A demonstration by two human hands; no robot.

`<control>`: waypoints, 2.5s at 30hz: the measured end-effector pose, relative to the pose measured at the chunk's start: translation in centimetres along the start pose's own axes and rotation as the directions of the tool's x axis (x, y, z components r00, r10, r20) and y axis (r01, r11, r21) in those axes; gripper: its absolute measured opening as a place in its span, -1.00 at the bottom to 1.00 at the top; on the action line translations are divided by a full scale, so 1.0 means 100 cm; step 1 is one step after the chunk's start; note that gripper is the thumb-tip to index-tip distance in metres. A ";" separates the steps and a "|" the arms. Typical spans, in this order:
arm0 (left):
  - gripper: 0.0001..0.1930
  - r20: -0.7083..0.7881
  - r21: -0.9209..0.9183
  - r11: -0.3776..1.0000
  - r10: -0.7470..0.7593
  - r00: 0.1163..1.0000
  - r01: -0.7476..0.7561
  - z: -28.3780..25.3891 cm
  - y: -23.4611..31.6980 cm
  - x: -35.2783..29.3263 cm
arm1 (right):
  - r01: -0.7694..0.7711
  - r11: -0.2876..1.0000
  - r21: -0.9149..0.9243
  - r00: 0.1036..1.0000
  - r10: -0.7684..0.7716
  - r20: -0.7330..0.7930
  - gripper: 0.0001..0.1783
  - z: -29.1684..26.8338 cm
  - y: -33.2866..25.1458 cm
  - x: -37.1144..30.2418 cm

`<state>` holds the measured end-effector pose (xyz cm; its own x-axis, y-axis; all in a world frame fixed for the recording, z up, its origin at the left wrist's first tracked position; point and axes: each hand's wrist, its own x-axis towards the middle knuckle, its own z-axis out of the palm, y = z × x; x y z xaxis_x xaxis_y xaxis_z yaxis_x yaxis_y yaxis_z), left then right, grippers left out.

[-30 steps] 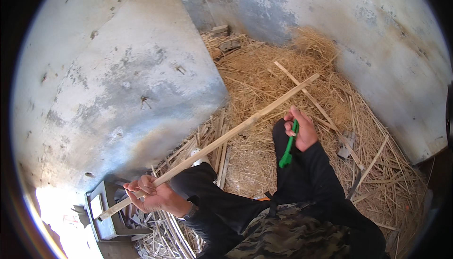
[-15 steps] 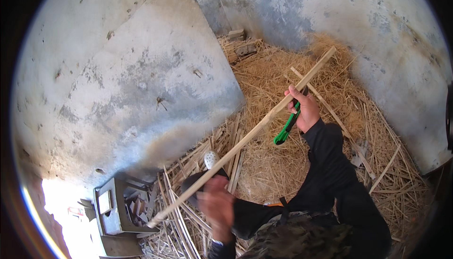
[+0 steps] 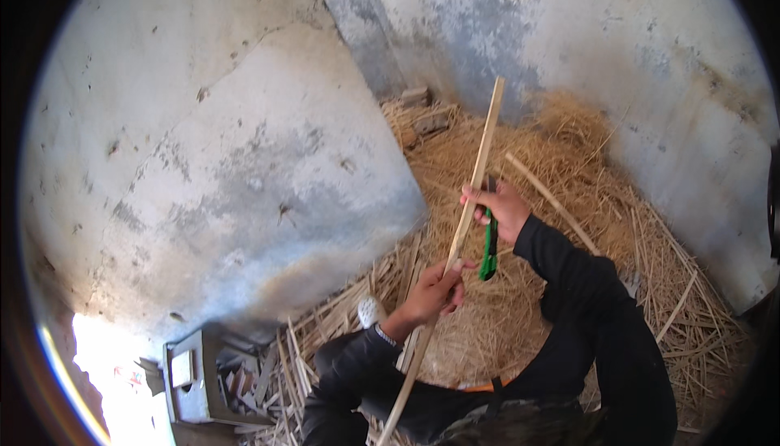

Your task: The person sits on a straw-covered floor and uses a green utility knife to strip the outer layers from a long bamboo pole. They rotate the pole and scrape the surface repeatedly to remove the fibrous material, then switch to a larger knife to continue the peeling process.

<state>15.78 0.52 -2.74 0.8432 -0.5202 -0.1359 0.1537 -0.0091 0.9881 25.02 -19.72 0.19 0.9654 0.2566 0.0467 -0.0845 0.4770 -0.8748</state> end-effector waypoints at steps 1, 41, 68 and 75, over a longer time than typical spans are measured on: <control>-0.60 0.064 -0.096 0.993 -0.065 0.996 0.071 0.002 -0.005 0.014 | -0.051 0.999 -0.006 0.998 0.051 -0.036 -0.72 -0.015 0.003 0.006; -0.62 0.005 -0.177 0.919 -0.357 0.934 0.352 -0.053 -0.004 0.054 | 0.404 -0.121 -0.907 0.869 -0.260 0.422 -0.25 -0.045 0.054 0.059; -0.64 -0.076 -0.555 0.777 -0.403 0.912 0.297 0.022 -0.007 -0.010 | 0.365 -0.157 -0.918 0.891 -0.229 0.393 -0.17 -0.061 0.066 0.040; -0.63 -0.116 -0.552 0.786 -0.405 0.907 0.280 0.045 -0.002 -0.031 | 0.395 -0.239 -0.887 0.838 -0.301 0.455 -0.10 -0.076 0.064 0.045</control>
<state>10.80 -1.67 -2.16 0.7625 -0.3686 -0.5316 0.6409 0.3185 0.6984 30.65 -21.86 -8.87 0.7223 0.4540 0.5217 0.6207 -0.7582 -0.1996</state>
